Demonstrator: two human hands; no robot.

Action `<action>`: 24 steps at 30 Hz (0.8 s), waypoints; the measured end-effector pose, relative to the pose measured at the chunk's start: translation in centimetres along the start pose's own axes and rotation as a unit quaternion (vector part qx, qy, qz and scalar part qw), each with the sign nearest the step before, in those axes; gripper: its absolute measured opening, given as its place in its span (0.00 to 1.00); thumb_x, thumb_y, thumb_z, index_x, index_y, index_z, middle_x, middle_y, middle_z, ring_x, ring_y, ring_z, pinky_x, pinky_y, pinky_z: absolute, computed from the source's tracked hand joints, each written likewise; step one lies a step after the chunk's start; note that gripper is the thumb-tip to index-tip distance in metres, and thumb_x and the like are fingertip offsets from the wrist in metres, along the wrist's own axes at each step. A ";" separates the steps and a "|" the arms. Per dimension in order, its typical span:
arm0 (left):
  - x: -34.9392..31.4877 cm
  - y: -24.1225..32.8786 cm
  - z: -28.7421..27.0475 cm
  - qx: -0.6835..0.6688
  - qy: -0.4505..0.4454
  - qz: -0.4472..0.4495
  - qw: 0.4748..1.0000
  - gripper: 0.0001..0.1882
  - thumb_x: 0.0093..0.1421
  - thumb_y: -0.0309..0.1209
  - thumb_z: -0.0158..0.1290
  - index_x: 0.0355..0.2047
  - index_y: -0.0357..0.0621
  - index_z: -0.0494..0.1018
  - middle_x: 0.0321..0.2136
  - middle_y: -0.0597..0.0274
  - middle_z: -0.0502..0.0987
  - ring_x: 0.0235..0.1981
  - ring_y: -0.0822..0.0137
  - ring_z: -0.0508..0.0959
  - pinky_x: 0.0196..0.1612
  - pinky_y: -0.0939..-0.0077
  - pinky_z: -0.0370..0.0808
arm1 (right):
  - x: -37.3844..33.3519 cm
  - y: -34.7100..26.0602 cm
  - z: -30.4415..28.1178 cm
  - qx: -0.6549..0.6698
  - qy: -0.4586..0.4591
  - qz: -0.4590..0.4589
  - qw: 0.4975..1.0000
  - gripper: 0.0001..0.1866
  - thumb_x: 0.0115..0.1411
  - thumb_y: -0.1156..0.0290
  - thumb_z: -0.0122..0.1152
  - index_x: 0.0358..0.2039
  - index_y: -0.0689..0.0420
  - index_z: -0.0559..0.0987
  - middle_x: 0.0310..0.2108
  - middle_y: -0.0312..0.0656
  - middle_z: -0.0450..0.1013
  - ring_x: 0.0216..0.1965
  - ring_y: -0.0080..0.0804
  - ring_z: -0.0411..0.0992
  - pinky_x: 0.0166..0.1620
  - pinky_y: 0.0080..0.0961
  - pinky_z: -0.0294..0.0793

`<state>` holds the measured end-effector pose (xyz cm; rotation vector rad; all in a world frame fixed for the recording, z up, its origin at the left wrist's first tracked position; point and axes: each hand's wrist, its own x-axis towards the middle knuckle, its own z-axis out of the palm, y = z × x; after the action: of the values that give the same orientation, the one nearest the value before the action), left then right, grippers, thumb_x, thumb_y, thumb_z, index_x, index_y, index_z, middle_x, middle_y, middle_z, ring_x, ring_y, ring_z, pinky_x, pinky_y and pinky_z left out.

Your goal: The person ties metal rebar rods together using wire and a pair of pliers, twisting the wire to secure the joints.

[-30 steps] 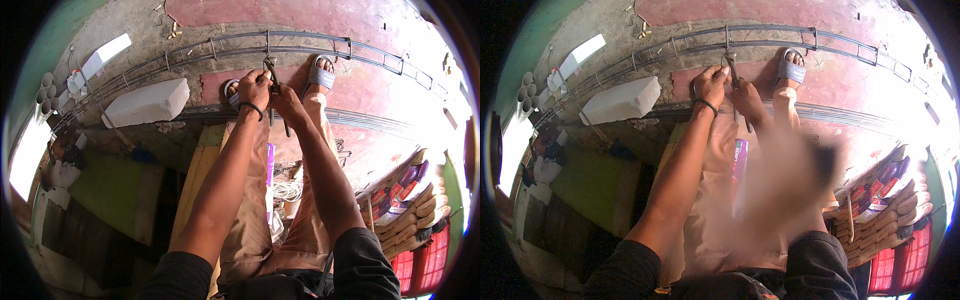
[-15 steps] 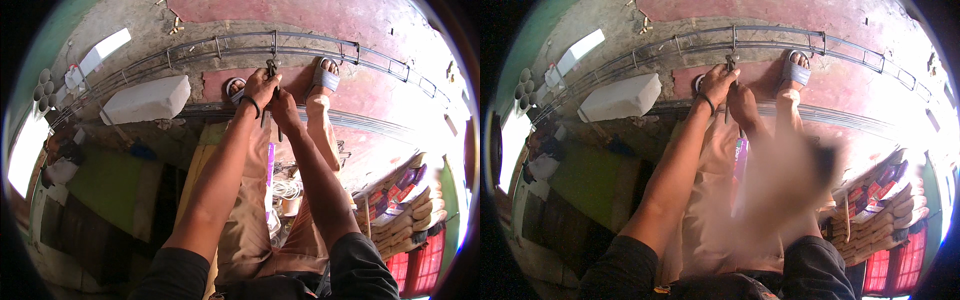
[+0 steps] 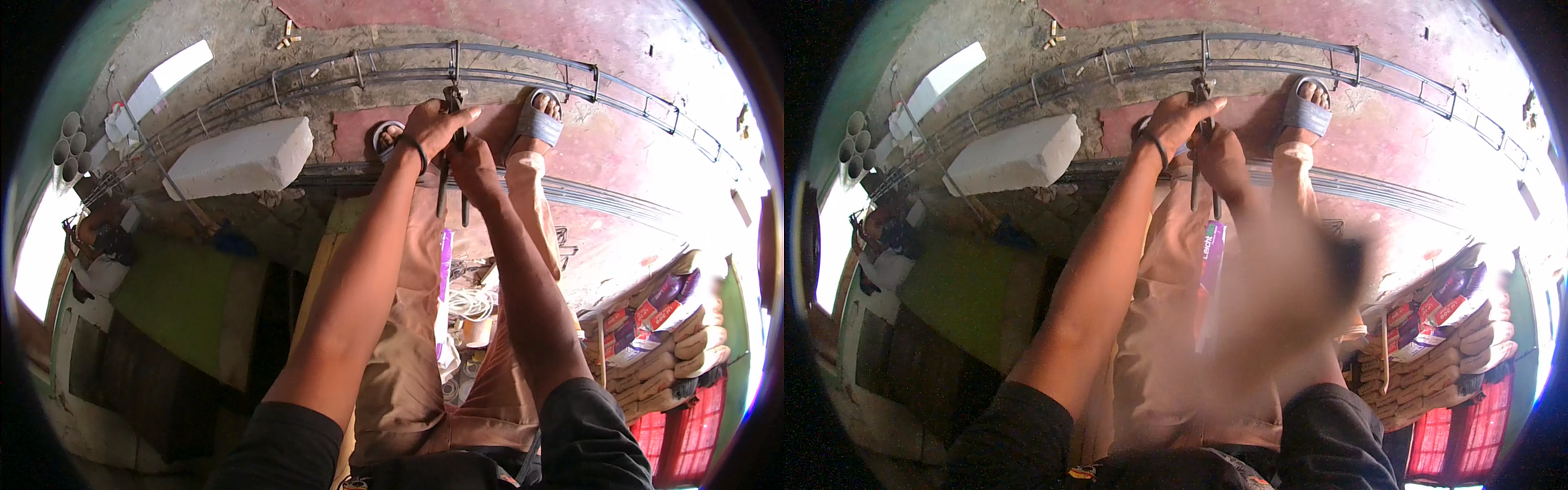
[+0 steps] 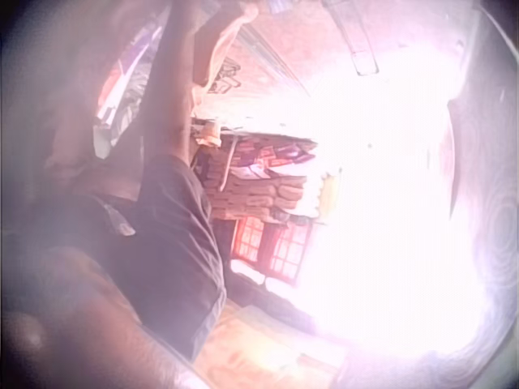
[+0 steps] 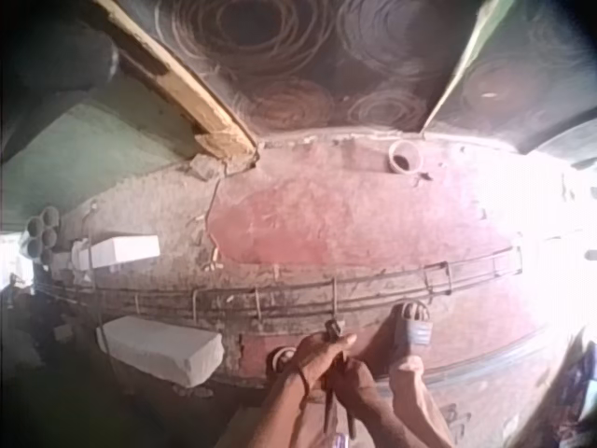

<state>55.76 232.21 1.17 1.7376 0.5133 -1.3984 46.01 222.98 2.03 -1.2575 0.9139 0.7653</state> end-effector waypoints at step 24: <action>1.2 1.6 7.4 -0.462 0.029 0.001 0.887 0.16 0.53 0.39 0.65 0.27 0.40 0.73 0.23 0.60 0.76 0.22 0.64 0.79 0.27 0.72 0.79 | -2.6 0.9 -9.1 -0.576 0.115 -0.096 0.803 0.21 0.60 0.73 0.50 0.54 0.63 0.64 0.33 0.48 0.72 0.34 0.43 0.73 0.35 0.40 0.71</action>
<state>52.89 225.19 0.27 0.9839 1.0092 -0.8498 42.66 214.17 3.34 -2.5187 0.4230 1.0574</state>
